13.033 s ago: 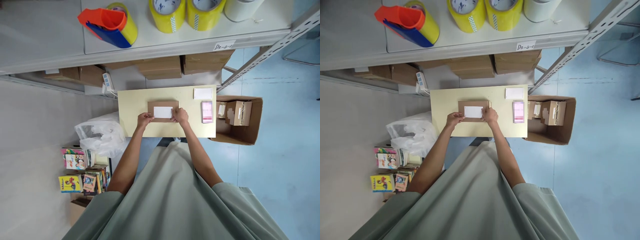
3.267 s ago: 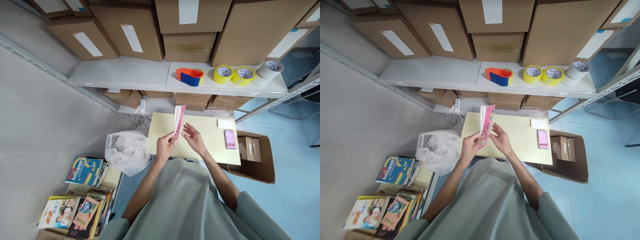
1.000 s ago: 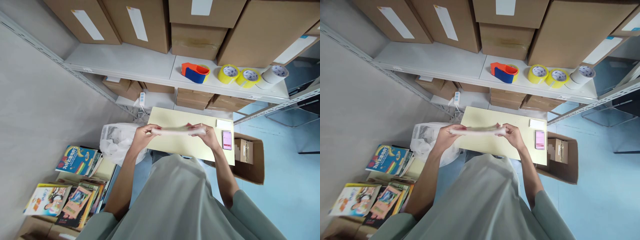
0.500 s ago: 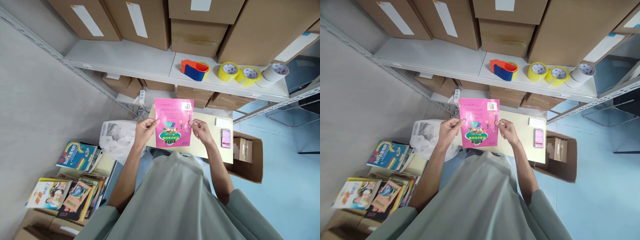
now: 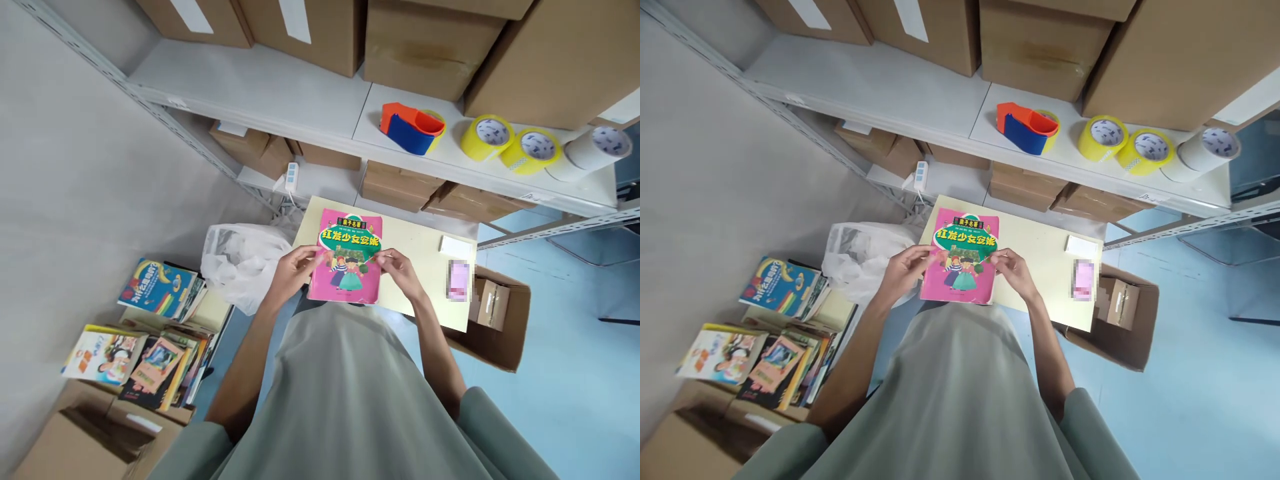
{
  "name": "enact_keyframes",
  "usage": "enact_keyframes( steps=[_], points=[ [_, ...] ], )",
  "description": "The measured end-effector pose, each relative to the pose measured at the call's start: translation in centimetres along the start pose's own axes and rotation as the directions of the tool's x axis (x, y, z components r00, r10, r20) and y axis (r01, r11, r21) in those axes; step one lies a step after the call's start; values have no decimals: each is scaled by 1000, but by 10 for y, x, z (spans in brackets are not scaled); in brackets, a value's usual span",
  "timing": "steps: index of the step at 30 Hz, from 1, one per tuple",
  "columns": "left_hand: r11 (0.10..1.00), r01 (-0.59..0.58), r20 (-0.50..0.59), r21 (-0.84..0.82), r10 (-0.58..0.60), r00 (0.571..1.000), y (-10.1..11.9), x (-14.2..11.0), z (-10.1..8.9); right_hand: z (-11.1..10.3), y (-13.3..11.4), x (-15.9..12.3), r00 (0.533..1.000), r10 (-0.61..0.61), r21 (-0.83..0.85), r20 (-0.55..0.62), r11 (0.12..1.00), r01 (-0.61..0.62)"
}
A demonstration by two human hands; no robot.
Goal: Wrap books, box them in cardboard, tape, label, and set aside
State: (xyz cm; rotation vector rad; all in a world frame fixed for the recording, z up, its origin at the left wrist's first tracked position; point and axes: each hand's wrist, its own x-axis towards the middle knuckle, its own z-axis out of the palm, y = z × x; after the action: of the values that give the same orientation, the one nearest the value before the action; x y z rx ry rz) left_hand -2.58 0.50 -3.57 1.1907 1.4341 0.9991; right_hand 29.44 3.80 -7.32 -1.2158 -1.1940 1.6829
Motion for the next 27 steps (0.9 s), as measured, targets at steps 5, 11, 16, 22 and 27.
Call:
enact_keyframes(
  steps=[5,11,16,22,27],
  points=[
    [996,75,21,40,-76,997,-61,21,-8,13,59,27,997,11,-50,74,999,-7],
    [980,170,104,99,-180,978,-126,57,-24,43,118,70,992,108,-104,-71,988,-115],
    [978,115,71,171,-129,989,-138,85,-38,59,124,105,983,90,-156,-161,981,-115],
    [957,131,-65,259,-118,991,-151,99,-70,79,105,129,981,107,-323,-162,934,-155],
    [927,137,-87,349,-113,990,-188,72,-129,122,101,123,978,166,-389,-124,899,-202]
  ],
)
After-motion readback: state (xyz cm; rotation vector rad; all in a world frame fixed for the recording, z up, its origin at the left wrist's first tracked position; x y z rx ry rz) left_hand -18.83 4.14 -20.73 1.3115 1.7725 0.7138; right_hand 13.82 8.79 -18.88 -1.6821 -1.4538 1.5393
